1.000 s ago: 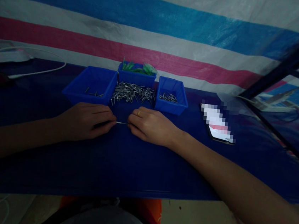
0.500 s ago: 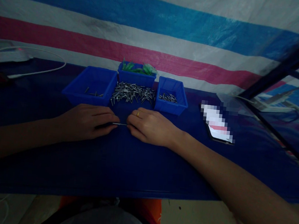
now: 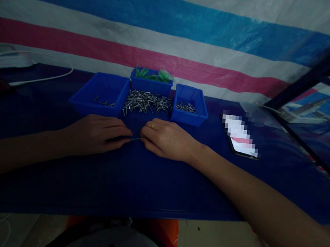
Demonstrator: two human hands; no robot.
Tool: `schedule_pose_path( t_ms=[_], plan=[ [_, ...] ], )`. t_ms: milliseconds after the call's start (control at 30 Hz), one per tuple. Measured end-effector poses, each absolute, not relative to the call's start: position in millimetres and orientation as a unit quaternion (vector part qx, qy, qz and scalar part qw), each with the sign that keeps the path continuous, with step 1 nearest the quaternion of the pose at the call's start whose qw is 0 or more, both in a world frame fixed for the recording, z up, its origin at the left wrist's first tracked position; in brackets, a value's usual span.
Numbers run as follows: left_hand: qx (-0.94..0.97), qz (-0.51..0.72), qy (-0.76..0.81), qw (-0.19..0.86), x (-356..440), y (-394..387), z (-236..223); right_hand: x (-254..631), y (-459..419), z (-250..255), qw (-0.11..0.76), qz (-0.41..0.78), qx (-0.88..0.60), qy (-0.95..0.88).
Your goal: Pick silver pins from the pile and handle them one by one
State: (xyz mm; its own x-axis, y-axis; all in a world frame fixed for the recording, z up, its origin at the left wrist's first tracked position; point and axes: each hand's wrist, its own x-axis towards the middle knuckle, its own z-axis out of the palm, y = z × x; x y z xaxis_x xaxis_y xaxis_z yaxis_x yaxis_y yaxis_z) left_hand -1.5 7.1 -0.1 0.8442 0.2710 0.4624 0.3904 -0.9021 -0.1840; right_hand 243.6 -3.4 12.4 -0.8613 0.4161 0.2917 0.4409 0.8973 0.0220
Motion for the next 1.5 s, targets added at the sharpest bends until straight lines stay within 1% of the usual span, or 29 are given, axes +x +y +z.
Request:
schedule_pose_path(
  t_ms=[167, 533, 733, 967, 1100, 1300, 1500],
  plan=[
    [-0.957, -0.195, -0.178, 0.123, -1.0, 7.8, 1.0, 243.5, -3.8, 12.6, 0.146, -0.036, -0.221, -0.964],
    [-0.954, -0.222, -0.16, 0.125, -0.2, 6.0, 2.3, 240.0, -9.1, 15.1, 0.188, -0.045, -0.201, -0.96],
    [-0.947, -0.254, -0.153, 0.121, 0.8, 3.8, 3.3, 240.2, -8.6, 13.4, 0.175, -0.045, -0.2, -0.963],
    [-0.946, -0.287, -0.092, 0.118, 1.8, 2.9, 4.9, 240.5, -7.2, 12.8, 0.149, -0.057, -0.197, -0.967],
    [-0.945, -0.299, -0.089, 0.097, 1.7, 1.4, 6.1, 239.8, -7.6, 13.6, 0.149, -0.054, -0.197, -0.967],
    [-0.96, -0.26, -0.089, 0.05, 0.4, -0.2, 6.4, 240.1, -7.3, 13.0, 0.155, -0.048, -0.193, -0.968],
    [-0.959, -0.238, -0.119, 0.094, 0.3, 1.0, 5.6, 240.9, -7.6, 12.3, 0.155, -0.041, -0.195, -0.968]
  ],
)
